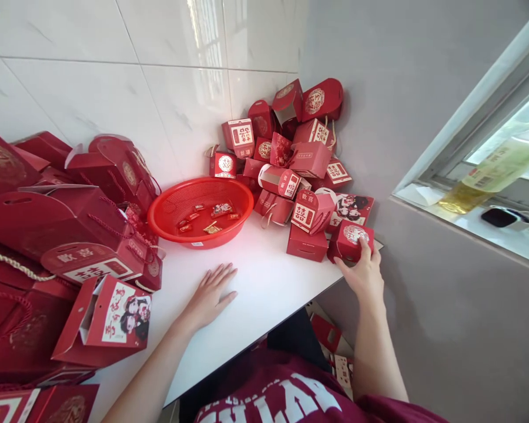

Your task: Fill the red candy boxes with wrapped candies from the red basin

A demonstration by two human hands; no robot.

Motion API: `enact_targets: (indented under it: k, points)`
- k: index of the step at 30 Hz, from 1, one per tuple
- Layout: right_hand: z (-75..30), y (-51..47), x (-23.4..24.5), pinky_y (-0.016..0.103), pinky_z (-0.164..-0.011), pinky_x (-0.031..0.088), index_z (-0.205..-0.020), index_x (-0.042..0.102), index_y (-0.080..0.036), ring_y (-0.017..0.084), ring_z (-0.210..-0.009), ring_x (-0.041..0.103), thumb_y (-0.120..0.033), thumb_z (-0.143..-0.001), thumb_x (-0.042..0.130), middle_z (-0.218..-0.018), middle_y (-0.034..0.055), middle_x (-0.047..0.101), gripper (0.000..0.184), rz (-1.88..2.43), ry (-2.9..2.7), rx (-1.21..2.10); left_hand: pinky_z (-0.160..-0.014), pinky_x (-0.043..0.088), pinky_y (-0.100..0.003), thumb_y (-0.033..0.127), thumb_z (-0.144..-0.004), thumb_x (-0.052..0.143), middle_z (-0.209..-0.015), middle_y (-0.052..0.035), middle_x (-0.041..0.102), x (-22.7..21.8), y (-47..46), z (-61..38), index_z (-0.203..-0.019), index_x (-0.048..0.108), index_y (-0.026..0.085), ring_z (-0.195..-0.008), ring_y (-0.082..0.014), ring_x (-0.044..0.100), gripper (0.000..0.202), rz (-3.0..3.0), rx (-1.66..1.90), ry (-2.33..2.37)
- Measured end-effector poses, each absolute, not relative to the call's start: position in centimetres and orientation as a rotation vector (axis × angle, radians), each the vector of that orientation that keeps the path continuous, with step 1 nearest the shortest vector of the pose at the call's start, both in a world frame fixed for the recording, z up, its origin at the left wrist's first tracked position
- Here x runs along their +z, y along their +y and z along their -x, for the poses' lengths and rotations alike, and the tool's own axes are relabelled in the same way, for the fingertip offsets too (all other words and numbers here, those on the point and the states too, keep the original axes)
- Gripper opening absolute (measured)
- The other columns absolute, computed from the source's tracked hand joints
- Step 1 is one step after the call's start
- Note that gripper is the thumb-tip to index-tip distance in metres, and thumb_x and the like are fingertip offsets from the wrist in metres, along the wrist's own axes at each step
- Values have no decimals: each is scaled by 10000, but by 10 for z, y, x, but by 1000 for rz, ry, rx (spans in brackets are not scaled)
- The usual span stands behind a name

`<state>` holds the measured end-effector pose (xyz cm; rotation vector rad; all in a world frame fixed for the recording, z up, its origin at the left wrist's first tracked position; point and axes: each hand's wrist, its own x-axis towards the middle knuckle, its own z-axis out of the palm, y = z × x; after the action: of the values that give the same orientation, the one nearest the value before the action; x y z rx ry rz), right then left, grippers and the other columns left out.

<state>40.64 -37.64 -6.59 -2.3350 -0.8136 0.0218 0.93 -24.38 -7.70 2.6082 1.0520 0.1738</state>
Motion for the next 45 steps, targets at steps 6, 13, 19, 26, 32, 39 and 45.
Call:
enact_targets:
  k: [6,13,19,26,32,39,45]
  points:
    - [-423,-394,-74,424,-813,488,-1399,528,-195,289,-854,652,-318,-842,457,-1001,133,678,575,2251,-828,-135,-1240,158,-529,494,-1000,402,-1639,-12,252,-78,-244,-9,-1547,286,331,-1527,-260,195,582,-2610,164,1046]
    - [-451,-408,-64,411,-827,504,-1099,733,-140,256,-841,649,-322,-819,557,-917,114,706,377,1767,-337,-306,-1238,164,-532,491,-1001,402,-1637,-19,258,-77,-243,-9,-1548,284,323,-1526,-262,201,585,-2622,160,1036]
    - [-450,-412,-51,298,-616,541,-1133,664,-213,171,-714,663,-368,-829,607,-958,51,684,346,1314,-339,40,-1231,189,-545,474,-995,428,-1627,-27,287,-78,-243,-9,-1538,309,325,-1519,-269,224,575,-2621,213,1013]
    - [-377,-387,-18,217,-581,516,-974,659,-218,130,-680,659,-277,-749,767,-906,15,709,257,974,-590,593,-1165,377,-450,399,-968,493,-1472,-81,525,-66,-241,-2,-1362,563,251,-1364,-246,492,427,-2507,472,1154]
    - [-288,-344,-19,230,-584,486,-1098,620,-221,127,-623,620,-405,-922,620,-750,-10,662,255,1161,-1118,1137,-948,534,-352,348,-967,494,-1148,-68,693,-41,-236,21,-1152,645,218,-1055,-209,671,272,-2100,1110,1355]
    - [-267,-330,-7,261,-634,458,-1017,689,-195,142,-620,592,-441,-986,498,-663,-7,617,312,1411,-1626,1009,-894,523,-349,336,-954,524,-1188,-88,629,-15,-255,21,-1219,583,210,-1108,-230,609,300,-2011,1481,1298]
    - [-266,-310,28,272,-717,468,-933,753,-239,156,-767,599,-369,-967,567,-864,40,626,229,1336,-1975,586,-842,481,-338,322,-960,526,-964,-50,648,15,-277,-13,-1256,603,257,-895,-202,617,313,-2572,928,1162]
